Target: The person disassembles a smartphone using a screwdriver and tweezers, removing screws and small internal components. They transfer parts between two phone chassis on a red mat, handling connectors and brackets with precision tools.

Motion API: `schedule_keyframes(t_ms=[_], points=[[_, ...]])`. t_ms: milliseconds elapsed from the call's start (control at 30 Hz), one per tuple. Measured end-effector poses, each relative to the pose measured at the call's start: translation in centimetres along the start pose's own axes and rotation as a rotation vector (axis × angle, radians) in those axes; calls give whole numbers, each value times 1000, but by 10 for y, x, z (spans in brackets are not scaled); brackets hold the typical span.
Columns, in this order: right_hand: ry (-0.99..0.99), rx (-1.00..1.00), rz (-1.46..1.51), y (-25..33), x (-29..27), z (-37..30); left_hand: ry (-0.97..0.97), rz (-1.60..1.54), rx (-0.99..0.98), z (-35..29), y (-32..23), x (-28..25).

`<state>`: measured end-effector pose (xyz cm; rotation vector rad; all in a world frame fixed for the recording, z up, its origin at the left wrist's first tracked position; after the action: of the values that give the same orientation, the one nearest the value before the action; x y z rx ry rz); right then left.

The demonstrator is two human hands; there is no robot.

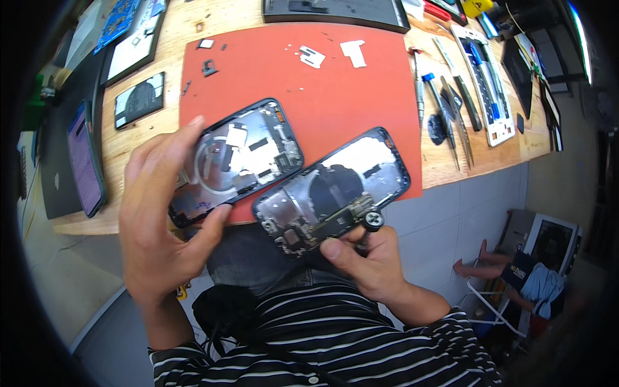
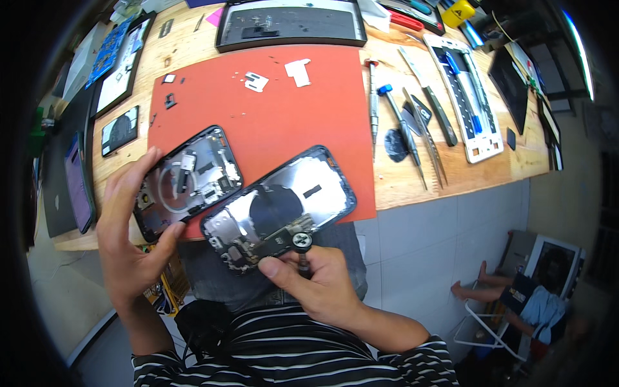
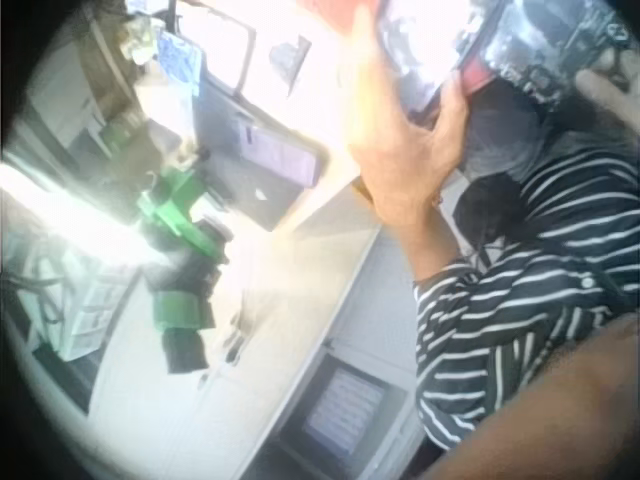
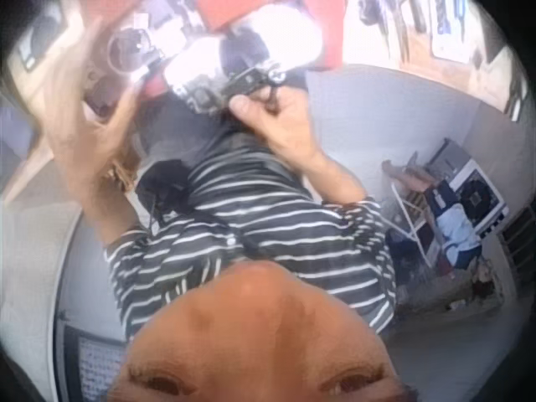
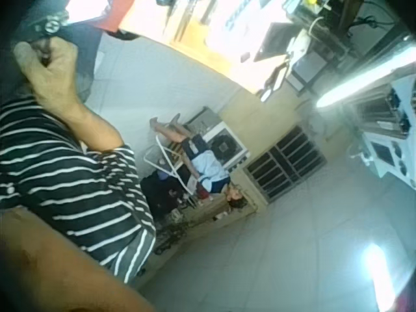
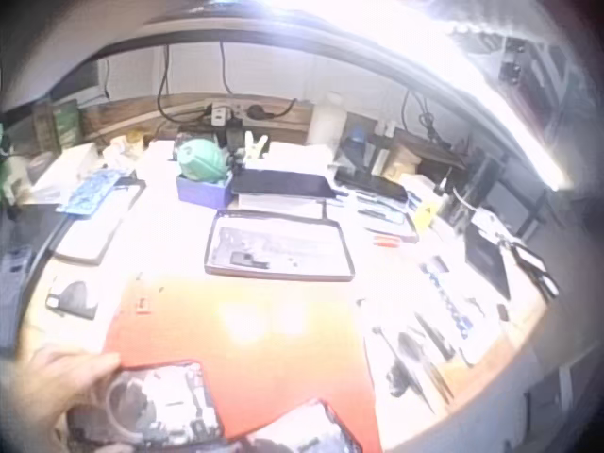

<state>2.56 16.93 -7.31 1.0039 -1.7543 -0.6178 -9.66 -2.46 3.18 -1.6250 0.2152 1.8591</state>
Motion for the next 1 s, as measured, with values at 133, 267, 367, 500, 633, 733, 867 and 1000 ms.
schedule_keyframes(t_ms=[133, 267, 367, 500, 633, 733, 867, 1000], points=[[16, 44, -6, -10, 11, 9, -37, 14, -50, -1, 9, -1], [112, 8, -115, -5, 8, 10, -70, 94, 19, 1, -2, -4], [33, 42, -70, -5, -4, -1, -112, 100, 53, 4, -21, -9], [-22, 74, 97, 26, -33, -23, -23, -8, 121, 0, -63, -3], [-101, -493, -73, 120, -64, -23, 94, -192, 237, 8, -100, 20], [-416, -466, -611, 186, -96, -10, 126, -182, 300, 11, -120, 36], [-537, -536, -1174, 230, -130, 38, 158, -120, 320, 14, -131, 48], [-540, -520, -1426, 231, -118, 59, 161, -68, 335, 11, -129, 54]])
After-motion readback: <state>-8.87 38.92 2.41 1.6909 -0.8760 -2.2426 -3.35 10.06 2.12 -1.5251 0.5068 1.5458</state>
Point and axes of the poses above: each hand's wrist, its own z-axis towards the middle knuckle, its own x-axis out of the palm, y = z × x, the point moved 9 cm from there along z, towards the middle knuckle, and after that the axes turned 12 degrees about z, right-handed, at the moved point
